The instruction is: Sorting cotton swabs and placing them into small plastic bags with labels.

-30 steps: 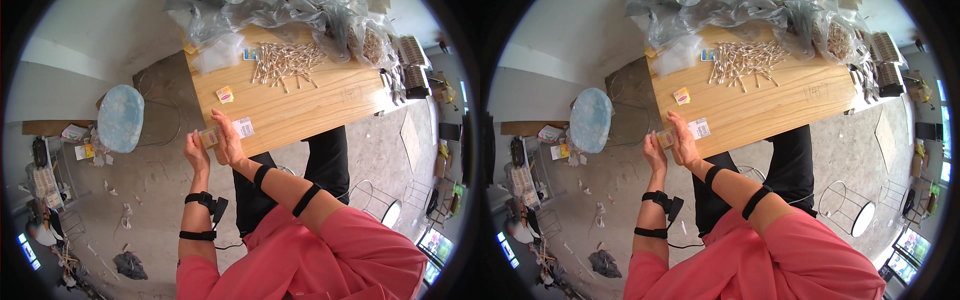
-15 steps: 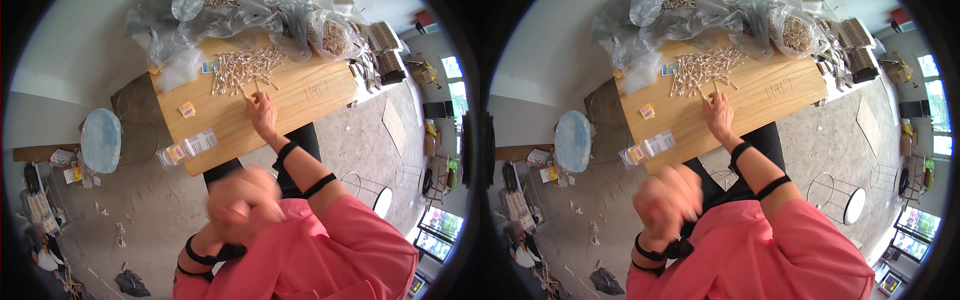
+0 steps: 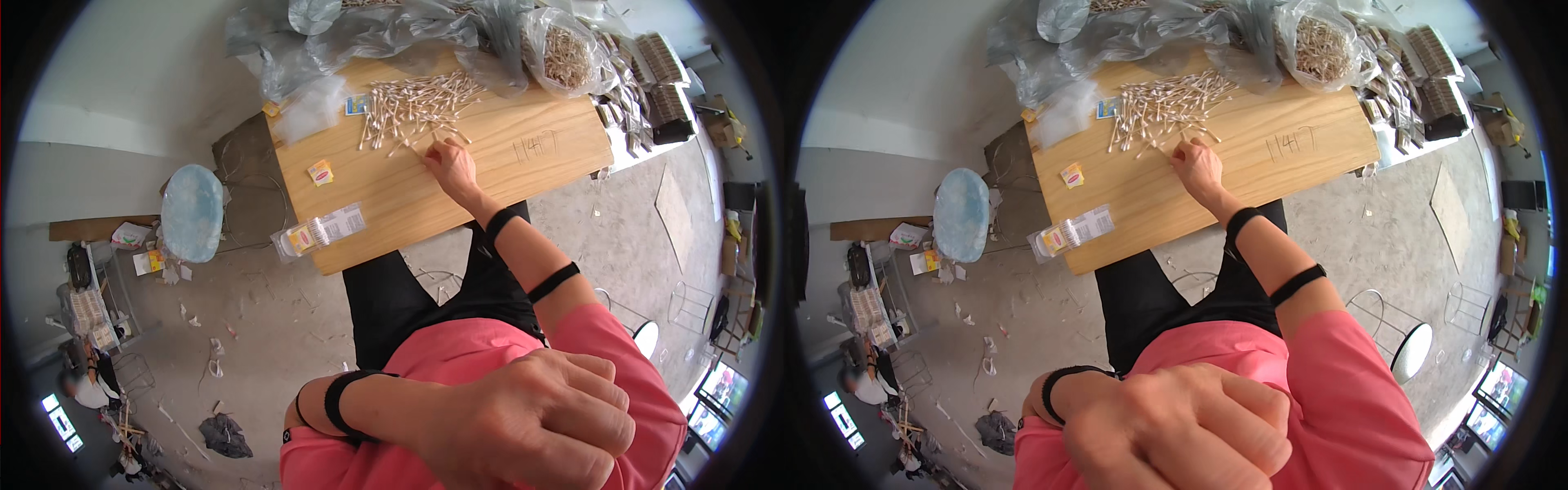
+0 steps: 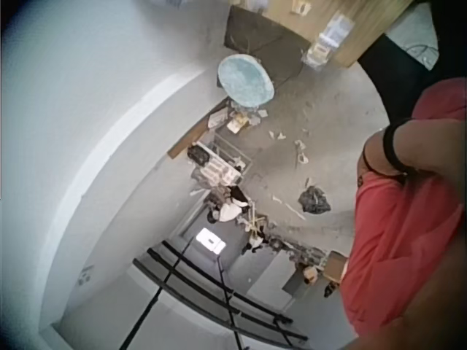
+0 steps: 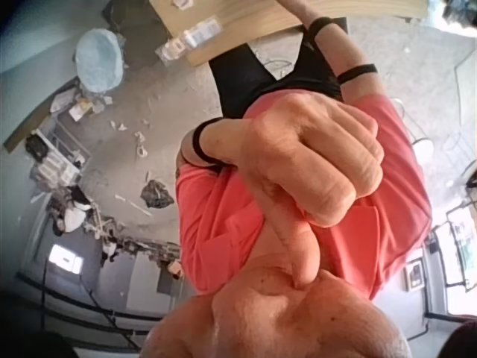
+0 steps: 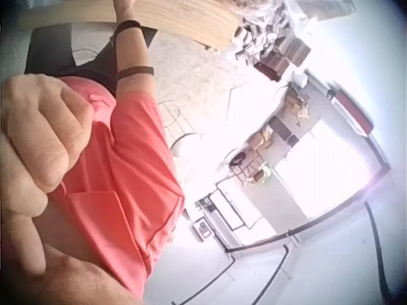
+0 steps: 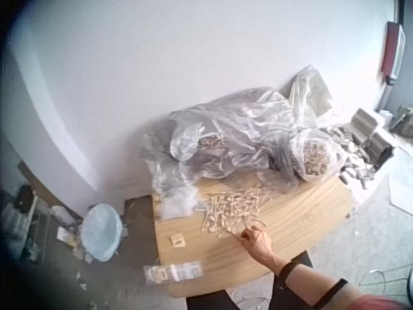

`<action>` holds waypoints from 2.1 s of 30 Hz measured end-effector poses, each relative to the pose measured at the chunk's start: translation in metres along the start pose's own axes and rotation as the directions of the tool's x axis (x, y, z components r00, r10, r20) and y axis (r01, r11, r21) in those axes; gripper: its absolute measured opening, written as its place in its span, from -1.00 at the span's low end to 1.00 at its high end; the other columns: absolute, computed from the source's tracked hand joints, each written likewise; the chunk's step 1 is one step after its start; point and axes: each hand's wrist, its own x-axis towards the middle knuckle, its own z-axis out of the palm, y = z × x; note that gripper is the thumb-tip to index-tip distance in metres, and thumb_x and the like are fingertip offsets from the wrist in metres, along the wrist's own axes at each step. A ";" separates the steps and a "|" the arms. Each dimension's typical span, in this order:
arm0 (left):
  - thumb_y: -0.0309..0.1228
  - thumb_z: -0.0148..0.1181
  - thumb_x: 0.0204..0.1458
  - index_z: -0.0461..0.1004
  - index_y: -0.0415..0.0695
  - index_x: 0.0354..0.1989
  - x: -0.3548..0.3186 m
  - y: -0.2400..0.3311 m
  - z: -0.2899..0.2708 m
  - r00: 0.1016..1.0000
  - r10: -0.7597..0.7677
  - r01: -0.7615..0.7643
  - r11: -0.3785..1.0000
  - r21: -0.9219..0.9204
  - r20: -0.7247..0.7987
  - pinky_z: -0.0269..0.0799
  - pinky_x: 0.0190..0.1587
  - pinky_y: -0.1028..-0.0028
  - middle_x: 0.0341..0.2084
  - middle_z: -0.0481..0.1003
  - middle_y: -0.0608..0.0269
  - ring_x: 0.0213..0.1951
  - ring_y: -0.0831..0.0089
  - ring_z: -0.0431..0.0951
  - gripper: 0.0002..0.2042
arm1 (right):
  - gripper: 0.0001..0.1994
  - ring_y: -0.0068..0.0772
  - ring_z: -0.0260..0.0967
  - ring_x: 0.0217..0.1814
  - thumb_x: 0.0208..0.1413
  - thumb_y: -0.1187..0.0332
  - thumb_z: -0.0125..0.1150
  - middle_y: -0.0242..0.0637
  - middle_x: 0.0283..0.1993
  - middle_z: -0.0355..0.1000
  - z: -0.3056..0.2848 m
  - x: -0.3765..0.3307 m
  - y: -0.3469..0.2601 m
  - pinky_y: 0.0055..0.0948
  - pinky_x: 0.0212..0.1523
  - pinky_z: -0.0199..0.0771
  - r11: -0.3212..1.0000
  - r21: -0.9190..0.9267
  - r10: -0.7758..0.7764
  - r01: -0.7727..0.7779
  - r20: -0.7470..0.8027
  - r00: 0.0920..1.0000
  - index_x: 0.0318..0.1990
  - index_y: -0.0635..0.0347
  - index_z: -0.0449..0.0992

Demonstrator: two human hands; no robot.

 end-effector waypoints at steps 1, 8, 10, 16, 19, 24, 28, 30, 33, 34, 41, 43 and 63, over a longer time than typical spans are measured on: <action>0.08 0.36 -0.11 0.27 -0.02 -0.75 0.005 -0.002 -0.001 1.000 0.000 0.000 1.000 -0.001 -0.002 -0.03 -0.69 0.58 -0.76 0.24 0.36 -0.75 0.59 0.18 -0.49 | -0.87 -0.13 0.49 -0.24 -0.06 0.27 0.32 -0.24 -0.31 0.47 -0.004 -0.005 0.005 -0.21 -0.23 0.47 0.998 0.031 -0.050 0.049 0.031 0.998 -0.41 0.10 0.59; -0.45 0.16 -0.05 0.37 -0.13 -0.63 -0.008 0.009 -0.042 0.937 -0.303 0.255 0.933 0.252 0.173 0.28 -0.46 0.39 -0.59 0.37 0.18 -0.54 0.28 0.42 -0.84 | -0.90 -0.13 0.48 -0.27 -0.01 0.32 0.25 -0.22 -0.32 0.46 -0.018 -0.012 0.009 -0.21 -0.29 0.46 0.979 0.136 -0.156 0.154 0.007 0.988 -0.38 0.09 0.61; -0.56 0.16 -0.04 0.47 -0.17 -0.56 -0.022 0.005 -0.081 0.777 -0.629 0.547 0.695 0.468 0.027 0.34 -0.48 0.44 -0.63 0.45 0.23 -0.55 0.35 0.47 -0.91 | -0.89 -0.11 0.48 -0.26 0.00 0.31 0.23 -0.22 -0.30 0.46 -0.016 -0.014 0.008 -0.19 -0.27 0.46 0.980 0.127 -0.153 0.155 -0.029 0.988 -0.38 0.10 0.61; -0.49 0.16 0.14 0.52 -0.21 -0.19 -0.127 -0.008 -0.230 0.735 -0.382 0.537 -0.176 0.825 -0.560 0.47 -0.29 0.47 -0.28 0.52 0.19 -0.36 0.43 0.55 -0.88 | -0.90 -0.08 0.47 -0.23 0.01 0.35 0.23 -0.25 -0.24 0.45 -0.017 -0.026 0.017 -0.19 -0.22 0.48 0.970 0.081 -0.233 0.229 0.049 0.971 -0.33 0.10 0.58; -0.54 0.16 0.09 0.44 -0.14 -0.03 -0.121 -0.018 -0.258 0.829 -0.283 0.415 -0.268 0.869 -0.483 0.50 -0.22 0.32 -0.08 0.44 0.14 -0.23 0.21 0.56 -0.75 | -0.89 -0.09 0.48 -0.23 0.02 0.36 0.21 -0.23 -0.23 0.44 -0.030 -0.033 0.025 -0.20 -0.21 0.48 0.985 0.108 -0.129 0.135 -0.064 0.990 -0.32 0.14 0.57; -0.53 0.18 0.07 0.39 -0.10 0.02 -0.081 -0.048 -0.309 0.897 -0.210 0.265 -0.447 0.855 -0.388 0.49 -0.08 0.22 0.00 0.38 0.15 -0.09 0.09 0.50 -0.68 | -0.88 -0.09 0.48 -0.25 0.03 0.37 0.18 -0.18 -0.23 0.44 -0.032 -0.050 0.036 -0.21 -0.23 0.49 0.988 0.134 -0.068 0.079 -0.079 0.995 -0.30 0.18 0.57; -0.48 0.22 0.06 0.39 -0.09 -0.07 -0.078 -0.058 -0.325 0.834 -0.289 0.263 -0.541 0.799 -0.470 0.47 -0.11 0.18 -0.12 0.36 0.18 -0.07 0.11 0.49 -0.74 | -0.87 -0.06 0.47 -0.24 0.01 0.34 0.22 -0.18 -0.22 0.44 -0.018 -0.051 0.022 -0.19 -0.24 0.49 0.987 0.132 -0.090 0.095 -0.042 0.995 -0.31 0.17 0.55; -0.46 0.23 0.05 0.41 -0.08 -0.13 -0.083 -0.061 -0.323 0.820 -0.292 0.295 -0.522 0.800 -0.493 0.45 -0.15 0.17 -0.13 0.36 0.19 -0.11 0.11 0.49 -0.78 | -0.85 -0.04 0.47 -0.24 0.00 0.30 0.25 -0.20 -0.21 0.43 -0.011 -0.048 0.013 -0.18 -0.24 0.49 0.993 0.079 -0.084 0.089 -0.062 0.995 -0.31 0.15 0.53; -0.45 0.25 0.05 0.42 -0.07 -0.19 -0.095 -0.070 -0.308 0.819 -0.301 0.344 -0.424 0.838 -0.489 0.44 -0.19 0.16 -0.17 0.38 0.20 -0.16 0.10 0.50 -0.81 | -0.88 -0.02 0.46 -0.23 0.03 0.33 0.22 -0.20 -0.22 0.41 -0.002 -0.044 0.012 -0.14 -0.24 0.48 0.991 0.065 -0.114 0.116 -0.025 0.993 -0.32 0.14 0.51; -0.45 0.25 0.05 0.42 -0.07 -0.19 -0.097 -0.074 -0.303 0.819 -0.304 0.344 -0.419 0.840 -0.487 0.44 -0.19 0.16 -0.17 0.38 0.20 -0.16 0.10 0.50 -0.81 | -0.91 -0.02 0.46 -0.23 0.05 0.36 0.19 -0.18 -0.22 0.40 -0.001 -0.044 0.015 -0.12 -0.24 0.47 0.986 0.068 -0.150 0.150 0.001 0.989 -0.32 0.15 0.48; -0.50 0.23 0.05 0.44 -0.12 -0.28 -0.120 -0.058 -0.307 0.892 -0.202 0.285 -0.442 0.850 -0.404 0.42 -0.30 0.20 -0.32 0.42 0.19 -0.28 0.10 0.52 -0.90 | -0.93 0.08 0.42 -0.19 0.11 0.45 0.10 -0.09 -0.24 0.39 -0.016 -0.046 0.023 -0.08 -0.23 0.43 0.986 0.036 -0.162 0.160 0.061 0.985 -0.29 0.20 0.37; -0.51 0.22 0.05 0.45 -0.14 -0.33 -0.124 -0.051 -0.306 0.912 -0.164 0.285 -0.407 0.868 -0.377 0.42 -0.33 0.22 -0.37 0.43 0.20 -0.32 0.12 0.52 -0.93 | -0.94 0.11 0.42 -0.20 0.12 0.45 0.08 -0.08 -0.25 0.40 -0.021 -0.027 0.026 -0.07 -0.21 0.43 0.966 0.139 -0.214 0.219 -0.049 0.976 -0.26 0.19 0.40; -0.42 0.28 0.01 0.39 -0.06 0.05 -0.155 -0.034 -0.280 0.899 -0.292 0.134 -0.525 0.841 -0.326 0.27 0.10 0.15 0.00 0.37 0.28 0.04 0.16 0.36 -0.60 | -0.81 0.02 0.42 -0.23 0.12 0.40 0.23 -0.08 -0.20 0.46 -0.249 0.126 0.048 -0.11 -0.25 0.40 0.932 -0.270 -0.352 0.243 -0.502 0.790 -0.14 0.20 0.42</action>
